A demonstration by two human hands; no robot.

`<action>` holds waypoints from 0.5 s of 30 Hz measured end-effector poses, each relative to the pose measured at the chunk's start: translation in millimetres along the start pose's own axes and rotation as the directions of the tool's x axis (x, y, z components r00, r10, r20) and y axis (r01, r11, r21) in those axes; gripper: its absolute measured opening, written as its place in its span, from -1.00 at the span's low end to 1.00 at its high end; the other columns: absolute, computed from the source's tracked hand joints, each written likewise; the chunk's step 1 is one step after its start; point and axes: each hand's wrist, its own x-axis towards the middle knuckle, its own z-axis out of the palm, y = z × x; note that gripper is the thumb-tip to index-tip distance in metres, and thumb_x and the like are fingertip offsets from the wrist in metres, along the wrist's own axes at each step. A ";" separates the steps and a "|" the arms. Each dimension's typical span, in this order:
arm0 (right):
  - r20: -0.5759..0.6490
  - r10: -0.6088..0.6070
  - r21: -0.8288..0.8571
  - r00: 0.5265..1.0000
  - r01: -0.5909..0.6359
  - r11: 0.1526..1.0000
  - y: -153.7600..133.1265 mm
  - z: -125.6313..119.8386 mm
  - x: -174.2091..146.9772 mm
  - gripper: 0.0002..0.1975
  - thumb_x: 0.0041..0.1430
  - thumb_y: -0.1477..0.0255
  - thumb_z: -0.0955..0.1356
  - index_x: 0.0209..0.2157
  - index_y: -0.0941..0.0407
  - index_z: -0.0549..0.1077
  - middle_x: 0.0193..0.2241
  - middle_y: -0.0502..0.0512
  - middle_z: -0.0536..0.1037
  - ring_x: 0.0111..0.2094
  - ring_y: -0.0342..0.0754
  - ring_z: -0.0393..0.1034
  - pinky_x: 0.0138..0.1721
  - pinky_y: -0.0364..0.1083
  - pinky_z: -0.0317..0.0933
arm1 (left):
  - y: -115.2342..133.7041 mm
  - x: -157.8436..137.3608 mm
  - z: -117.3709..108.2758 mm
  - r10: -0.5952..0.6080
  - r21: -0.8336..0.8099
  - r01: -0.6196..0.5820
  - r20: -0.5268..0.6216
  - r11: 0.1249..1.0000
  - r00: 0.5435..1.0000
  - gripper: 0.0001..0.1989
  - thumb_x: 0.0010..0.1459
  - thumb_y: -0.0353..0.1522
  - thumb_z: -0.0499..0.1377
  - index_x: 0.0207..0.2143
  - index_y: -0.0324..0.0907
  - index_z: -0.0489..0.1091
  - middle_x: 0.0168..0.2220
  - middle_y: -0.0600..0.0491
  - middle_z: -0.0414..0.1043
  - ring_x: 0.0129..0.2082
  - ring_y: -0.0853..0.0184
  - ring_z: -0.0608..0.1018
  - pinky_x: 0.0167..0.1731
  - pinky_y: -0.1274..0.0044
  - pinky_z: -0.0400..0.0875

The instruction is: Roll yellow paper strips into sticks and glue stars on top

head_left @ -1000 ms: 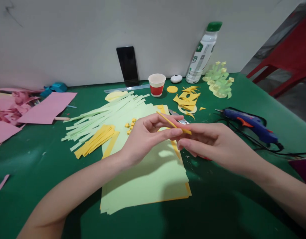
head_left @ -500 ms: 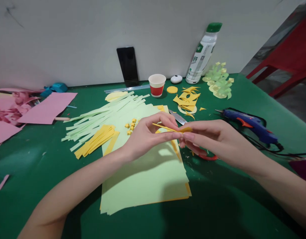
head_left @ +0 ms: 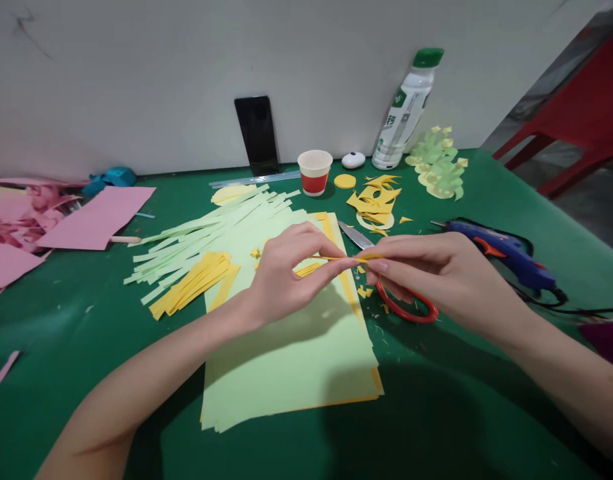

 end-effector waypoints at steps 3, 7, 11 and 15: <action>-0.029 -0.039 -0.032 0.999 0.038 0.999 -3.0 0.5 -0.2 -0.84 0.06 0.40 0.30 -0.45 0.15 0.51 -0.60 0.02 0.43 -0.62 -0.24 0.21 -0.65 -0.22 0.03 | 1.4 0.2 -0.1 0.024 0.051 -0.024 0.007 0.998 1.000 -0.84 0.11 -0.36 0.16 -0.54 -0.16 0.36 -0.55 0.08 0.46 -0.52 0.40 0.41 -0.44 0.52 0.29; -0.043 -0.130 -0.119 0.991 0.124 0.985 -4.7 1.1 -1.2 -0.83 0.08 0.45 0.28 -0.47 0.14 0.50 -0.61 -0.01 0.43 -0.63 -0.26 0.20 -0.65 -0.23 0.04 | 3.3 0.1 0.5 0.045 0.061 -0.045 0.007 0.997 0.999 -0.82 0.11 -0.38 0.15 -0.55 -0.17 0.33 -0.57 0.10 0.43 -0.55 0.41 0.38 -0.46 0.53 0.26; -0.061 -0.271 -0.273 0.961 0.245 0.930 -3.0 1.3 -3.7 -0.82 0.11 0.45 0.27 -0.43 0.14 0.50 -0.62 -0.01 0.42 -0.63 -0.26 0.19 -0.64 -0.21 0.03 | 5.2 0.0 0.6 0.032 0.056 -0.032 0.017 0.998 0.999 -0.79 0.13 -0.40 0.13 -0.57 -0.19 0.33 -0.60 0.10 0.40 -0.56 0.42 0.36 -0.47 0.53 0.25; -0.055 -0.356 -0.387 0.933 0.309 0.869 -1.6 0.8 -5.2 -0.83 0.12 0.46 0.27 -0.41 0.12 0.51 -0.57 0.01 0.49 -0.59 -0.22 0.27 -0.59 -0.18 0.09 | 6.7 0.6 -0.5 0.022 0.067 -0.023 0.017 0.997 1.000 -0.74 0.14 -0.38 0.12 -0.62 -0.19 0.33 -0.67 0.10 0.35 -0.61 0.43 0.33 -0.51 0.54 0.23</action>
